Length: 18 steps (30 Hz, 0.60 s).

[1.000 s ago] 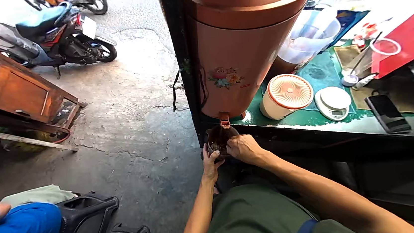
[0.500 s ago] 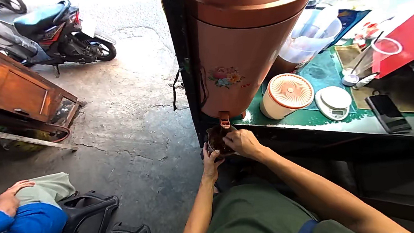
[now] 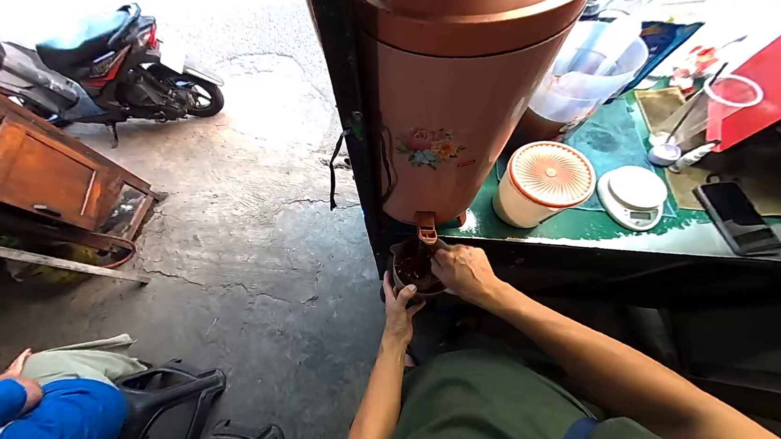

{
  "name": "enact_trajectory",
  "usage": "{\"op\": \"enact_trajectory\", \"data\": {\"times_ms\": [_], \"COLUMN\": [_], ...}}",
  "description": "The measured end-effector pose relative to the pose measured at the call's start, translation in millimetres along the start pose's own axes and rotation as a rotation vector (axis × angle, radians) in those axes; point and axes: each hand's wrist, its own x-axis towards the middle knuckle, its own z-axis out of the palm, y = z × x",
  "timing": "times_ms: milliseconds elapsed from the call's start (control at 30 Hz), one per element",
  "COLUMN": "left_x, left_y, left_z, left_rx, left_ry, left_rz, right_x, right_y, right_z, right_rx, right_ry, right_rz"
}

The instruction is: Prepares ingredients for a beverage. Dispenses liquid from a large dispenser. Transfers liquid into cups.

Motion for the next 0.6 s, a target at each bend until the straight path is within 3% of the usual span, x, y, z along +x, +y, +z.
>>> {"op": "enact_trajectory", "data": {"times_ms": [100, 267, 433, 533, 600], "left_x": [1.5, -1.5, 0.4, -1.1, -1.7], "left_y": [-2.1, 0.4, -1.1, -0.6, -0.6], "left_z": [-0.9, 0.5, 0.4, 1.0, 2.7], "left_rx": [0.014, 0.002, 0.014, 0.008, 0.009], "left_ry": [-0.011, 0.01, -0.014, -0.007, 0.001], "left_rz": [0.001, -0.013, -0.007, -0.013, -0.007], "right_x": [-8.2, 9.3, -7.9, 3.2, 9.4], "right_y": [-5.7, 7.8, -3.3, 7.2, 13.3], "right_z": [-7.1, 2.8, -8.3, -5.3, -0.2], "right_rx": [0.061, 0.067, 0.044, 0.151, 0.087], "right_ry": [-0.148, 0.111, -0.172, 0.004, 0.103], "right_rz": [-0.146, 0.014, -0.175, -0.1, 0.002]}}
